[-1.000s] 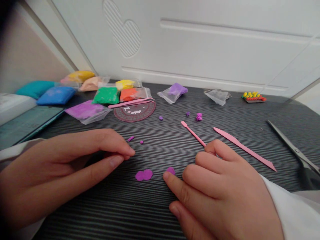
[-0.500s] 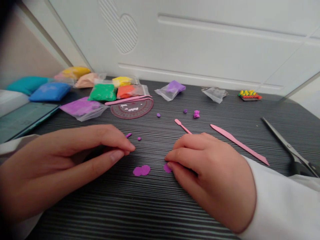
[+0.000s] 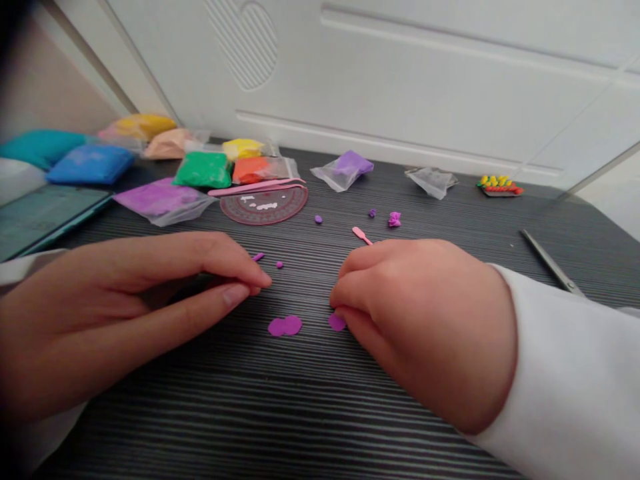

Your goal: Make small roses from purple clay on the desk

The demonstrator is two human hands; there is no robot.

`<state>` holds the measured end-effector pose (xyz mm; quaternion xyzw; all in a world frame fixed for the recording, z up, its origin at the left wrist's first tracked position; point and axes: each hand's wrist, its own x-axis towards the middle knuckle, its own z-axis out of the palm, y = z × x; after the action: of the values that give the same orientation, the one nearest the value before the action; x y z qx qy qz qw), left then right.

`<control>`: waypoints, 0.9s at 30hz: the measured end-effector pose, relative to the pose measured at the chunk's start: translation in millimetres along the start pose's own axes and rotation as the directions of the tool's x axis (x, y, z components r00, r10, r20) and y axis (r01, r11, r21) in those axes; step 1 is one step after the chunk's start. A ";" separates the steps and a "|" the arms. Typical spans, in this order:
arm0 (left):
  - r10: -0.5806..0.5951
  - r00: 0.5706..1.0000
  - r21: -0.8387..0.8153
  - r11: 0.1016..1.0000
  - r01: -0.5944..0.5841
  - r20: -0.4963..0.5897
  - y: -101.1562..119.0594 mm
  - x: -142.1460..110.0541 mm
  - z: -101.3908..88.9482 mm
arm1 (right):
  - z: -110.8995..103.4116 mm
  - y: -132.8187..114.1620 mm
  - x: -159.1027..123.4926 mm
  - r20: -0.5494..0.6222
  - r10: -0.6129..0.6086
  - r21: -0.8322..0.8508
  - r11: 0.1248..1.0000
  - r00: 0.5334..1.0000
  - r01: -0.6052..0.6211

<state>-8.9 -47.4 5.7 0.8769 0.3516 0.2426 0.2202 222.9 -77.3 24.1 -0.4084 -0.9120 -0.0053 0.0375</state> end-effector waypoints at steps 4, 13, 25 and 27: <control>0.005 1.000 -0.005 1.000 -0.005 0.001 -0.4 -0.6 -0.4 | 0.9 -4.8 1.7 -0.030 0.029 -0.032 0.999 0.999 -0.030; -0.003 1.000 0.003 1.000 0.003 0.012 -0.2 -0.5 -1.0 | 4.5 -10.6 0.7 -0.049 0.090 -0.037 0.995 0.995 -0.092; 0.024 1.000 0.008 1.000 -0.024 -0.006 -2.3 0.6 1.8 | 0.9 -6.8 0.6 0.042 0.108 0.006 0.994 0.993 -0.109; 0.030 0.999 0.008 1.000 -0.030 -0.012 -2.8 0.3 1.9 | 1.7 -7.6 0.2 0.051 0.136 0.009 0.991 0.989 -0.137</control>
<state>-9.1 -45.9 2.7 0.8814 0.3408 0.2498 0.2111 217.0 -82.2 22.5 -0.4696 -0.8826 0.0131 0.0171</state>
